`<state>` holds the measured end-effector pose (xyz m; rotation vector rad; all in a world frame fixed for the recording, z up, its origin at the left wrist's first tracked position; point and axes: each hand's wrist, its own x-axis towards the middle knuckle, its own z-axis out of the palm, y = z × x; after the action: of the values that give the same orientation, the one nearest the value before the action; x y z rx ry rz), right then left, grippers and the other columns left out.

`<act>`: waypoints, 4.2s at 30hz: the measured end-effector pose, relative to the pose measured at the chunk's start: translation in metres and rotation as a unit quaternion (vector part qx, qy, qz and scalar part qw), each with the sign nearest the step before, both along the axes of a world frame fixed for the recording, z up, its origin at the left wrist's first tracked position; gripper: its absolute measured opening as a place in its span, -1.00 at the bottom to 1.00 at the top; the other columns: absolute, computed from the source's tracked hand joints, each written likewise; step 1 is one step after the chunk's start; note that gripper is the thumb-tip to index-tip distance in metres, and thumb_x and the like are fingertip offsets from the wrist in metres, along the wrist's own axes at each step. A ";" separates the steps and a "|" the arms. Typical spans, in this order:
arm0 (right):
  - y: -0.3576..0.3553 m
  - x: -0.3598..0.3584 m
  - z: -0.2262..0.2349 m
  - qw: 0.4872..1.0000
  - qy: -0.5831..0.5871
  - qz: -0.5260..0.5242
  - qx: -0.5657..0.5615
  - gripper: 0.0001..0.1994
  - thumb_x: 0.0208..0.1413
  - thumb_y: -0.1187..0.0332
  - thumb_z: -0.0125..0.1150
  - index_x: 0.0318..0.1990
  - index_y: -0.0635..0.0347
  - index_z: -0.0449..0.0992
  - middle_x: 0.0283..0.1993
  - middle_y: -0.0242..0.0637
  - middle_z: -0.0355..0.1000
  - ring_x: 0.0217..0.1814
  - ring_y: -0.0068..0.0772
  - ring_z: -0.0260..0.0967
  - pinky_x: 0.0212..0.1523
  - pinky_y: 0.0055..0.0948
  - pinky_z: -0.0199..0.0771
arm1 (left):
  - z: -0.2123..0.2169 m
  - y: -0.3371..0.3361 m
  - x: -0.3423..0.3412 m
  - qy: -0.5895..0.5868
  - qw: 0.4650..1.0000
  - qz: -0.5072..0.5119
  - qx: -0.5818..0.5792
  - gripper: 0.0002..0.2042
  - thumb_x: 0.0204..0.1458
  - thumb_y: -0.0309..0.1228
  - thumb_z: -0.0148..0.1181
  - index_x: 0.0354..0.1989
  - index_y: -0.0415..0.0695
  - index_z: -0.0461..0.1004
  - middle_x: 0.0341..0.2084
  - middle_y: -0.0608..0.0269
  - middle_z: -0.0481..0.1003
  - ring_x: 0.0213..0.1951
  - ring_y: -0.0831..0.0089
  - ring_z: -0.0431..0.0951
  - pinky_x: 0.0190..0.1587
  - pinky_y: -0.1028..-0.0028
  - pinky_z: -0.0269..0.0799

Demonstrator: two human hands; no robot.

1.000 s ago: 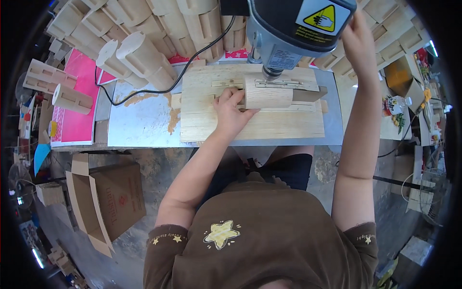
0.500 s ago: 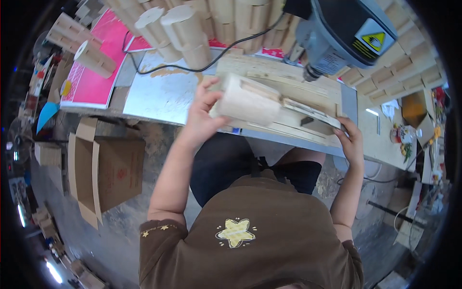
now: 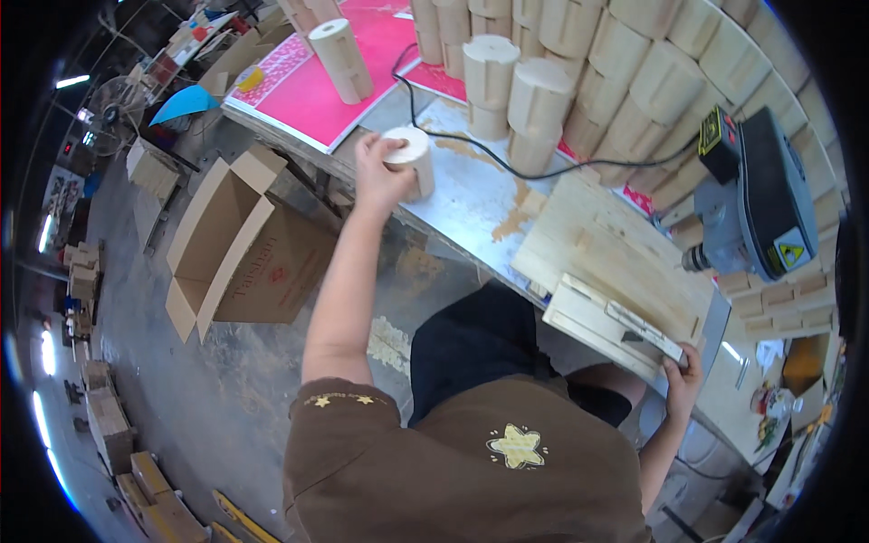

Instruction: Drilling slots into wooden cylindrical blocks using a drill press and a guiding jig.

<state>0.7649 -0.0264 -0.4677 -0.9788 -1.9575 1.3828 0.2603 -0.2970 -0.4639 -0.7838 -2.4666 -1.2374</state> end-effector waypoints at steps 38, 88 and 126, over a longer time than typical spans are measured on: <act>-0.027 -0.017 0.019 0.995 -0.035 -0.090 -0.030 -0.78 -0.15 0.45 0.27 -0.30 0.24 0.44 -0.33 -0.41 0.34 -0.26 -0.58 0.25 -0.21 -0.61 0.22 | 0.114 0.018 -0.324 -0.008 0.976 0.188 0.109 -0.32 -0.46 -0.13 0.46 -0.16 -0.37 0.44 -0.25 -0.01 0.52 -0.20 0.23 0.54 -0.15 0.36 0.43; -0.012 0.002 0.029 0.997 0.051 -0.028 0.048 -0.73 -0.10 0.42 0.20 -0.19 0.27 0.44 -0.15 -0.29 0.38 -0.04 -0.44 0.28 0.02 -0.50 0.20 | 0.081 0.114 0.149 -0.047 0.906 -0.420 0.038 -0.25 -0.53 -0.40 0.34 0.04 -0.19 0.28 -0.13 0.06 0.42 -0.07 0.19 0.44 0.02 0.33 0.32; 0.046 0.008 -0.003 0.995 0.068 0.072 -0.031 -0.73 -0.07 0.44 0.25 -0.16 0.24 0.45 -0.16 -0.33 0.42 -0.04 -0.46 0.31 0.06 -0.47 0.23 | 0.059 0.144 0.165 -0.042 0.794 -0.561 -0.231 -0.26 -0.52 -0.47 0.32 0.07 -0.18 0.31 -0.06 -0.02 0.36 0.02 0.05 0.35 0.08 0.29 0.26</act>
<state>0.7732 0.0198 -0.4705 -0.7606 -1.9246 1.5572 0.4258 -0.1534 -0.4050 -2.6155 -2.3303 -0.8511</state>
